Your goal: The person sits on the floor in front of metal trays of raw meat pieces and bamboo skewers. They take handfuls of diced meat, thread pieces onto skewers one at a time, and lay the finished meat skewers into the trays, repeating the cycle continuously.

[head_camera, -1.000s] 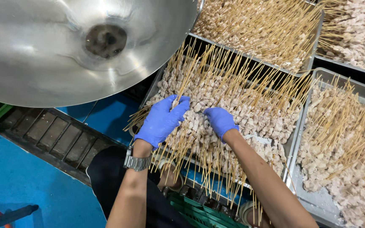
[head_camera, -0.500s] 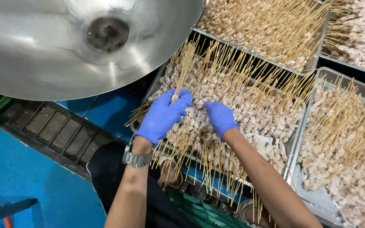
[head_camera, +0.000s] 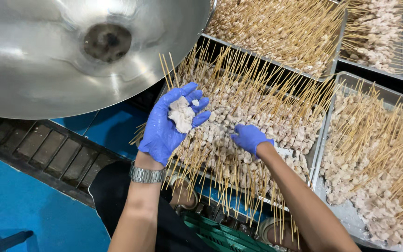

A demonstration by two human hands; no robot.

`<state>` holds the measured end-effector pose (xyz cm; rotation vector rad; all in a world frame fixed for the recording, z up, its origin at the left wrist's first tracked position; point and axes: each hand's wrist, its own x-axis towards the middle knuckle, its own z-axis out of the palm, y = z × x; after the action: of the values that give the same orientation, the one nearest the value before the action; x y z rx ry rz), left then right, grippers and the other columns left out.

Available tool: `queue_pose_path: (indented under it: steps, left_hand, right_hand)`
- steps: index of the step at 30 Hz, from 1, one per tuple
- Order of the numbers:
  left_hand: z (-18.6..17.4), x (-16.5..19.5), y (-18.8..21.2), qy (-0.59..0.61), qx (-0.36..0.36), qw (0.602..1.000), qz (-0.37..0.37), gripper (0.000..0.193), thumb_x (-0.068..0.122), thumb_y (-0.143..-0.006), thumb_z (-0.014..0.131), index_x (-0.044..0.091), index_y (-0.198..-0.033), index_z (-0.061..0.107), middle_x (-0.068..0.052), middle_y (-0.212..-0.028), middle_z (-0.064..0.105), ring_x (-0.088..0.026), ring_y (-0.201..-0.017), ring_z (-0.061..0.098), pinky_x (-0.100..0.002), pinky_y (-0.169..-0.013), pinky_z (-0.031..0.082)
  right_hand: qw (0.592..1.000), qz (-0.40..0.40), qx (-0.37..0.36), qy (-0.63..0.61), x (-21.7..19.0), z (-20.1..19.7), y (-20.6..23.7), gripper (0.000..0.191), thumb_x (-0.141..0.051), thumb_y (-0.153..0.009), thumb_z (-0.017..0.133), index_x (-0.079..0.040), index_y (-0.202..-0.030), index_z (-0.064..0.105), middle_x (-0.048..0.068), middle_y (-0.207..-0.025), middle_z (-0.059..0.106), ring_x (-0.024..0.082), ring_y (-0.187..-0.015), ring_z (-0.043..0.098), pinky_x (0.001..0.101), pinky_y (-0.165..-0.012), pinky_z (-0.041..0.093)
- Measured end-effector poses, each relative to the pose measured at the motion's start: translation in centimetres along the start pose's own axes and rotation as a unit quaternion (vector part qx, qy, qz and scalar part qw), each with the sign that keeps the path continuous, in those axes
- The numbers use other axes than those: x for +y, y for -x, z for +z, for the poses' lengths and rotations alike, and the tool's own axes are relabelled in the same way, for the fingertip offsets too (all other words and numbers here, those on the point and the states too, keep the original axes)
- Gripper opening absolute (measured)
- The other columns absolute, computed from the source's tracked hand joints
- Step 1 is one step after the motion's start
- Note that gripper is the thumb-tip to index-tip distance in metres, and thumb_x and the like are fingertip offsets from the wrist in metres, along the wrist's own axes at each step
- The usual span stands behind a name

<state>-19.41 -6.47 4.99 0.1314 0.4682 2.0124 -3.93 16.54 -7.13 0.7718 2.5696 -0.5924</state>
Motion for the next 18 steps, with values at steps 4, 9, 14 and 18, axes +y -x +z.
queue_pose_path:
  steps: [4,9,14,18]
  left_hand:
    - [-0.2,-0.2,-0.2,-0.011,0.0,1.0,-0.006,0.045,0.027,-0.101,0.057,0.0,-0.137,0.058,-0.015,-0.124,0.067,-0.032,-0.118,0.064,-0.052,-0.103,0.054]
    - [-0.3,-0.2,-0.1,-0.009,-0.004,1.0,0.0,0.044,0.027,-0.102,0.056,0.0,-0.137,0.058,-0.014,-0.121,0.068,-0.032,-0.116,0.065,-0.052,-0.102,0.054]
    - [-0.1,0.0,0.1,-0.034,0.024,0.999,0.009,0.043,0.027,-0.102,0.055,0.0,-0.135,0.059,-0.013,-0.119,0.068,-0.031,-0.114,0.066,-0.051,-0.101,0.055]
    - [0.0,0.0,0.2,-0.033,0.025,0.999,0.009,0.043,0.03,-0.103,0.055,0.0,-0.134,0.059,-0.013,-0.118,0.068,-0.03,-0.113,0.066,-0.051,-0.1,0.056]
  right_hand:
    - [0.998,-0.013,0.067,-0.015,1.5,2.1,-0.6,0.034,-0.035,-0.096,0.054,-0.012,-0.111,0.075,0.019,-0.097,0.076,0.037,-0.091,0.071,0.0466,-0.088,0.055]
    - [0.995,-0.054,0.048,-0.071,1.9,2.6,-1.2,0.033,-0.033,-0.088,0.063,-0.012,-0.112,0.073,0.015,-0.099,0.076,0.033,-0.088,0.072,0.0431,-0.083,0.057]
    - [0.994,-0.025,0.054,-0.095,0.7,2.1,-0.8,0.03,-0.032,-0.098,0.054,-0.017,-0.116,0.073,0.011,-0.093,0.078,0.029,-0.08,0.074,0.041,-0.082,0.057]
    - [0.996,-0.032,0.048,-0.068,-0.2,1.3,-0.5,0.032,-0.036,-0.101,0.053,-0.018,-0.116,0.075,0.011,-0.082,0.075,0.027,-0.073,0.071,0.0407,-0.078,0.056]
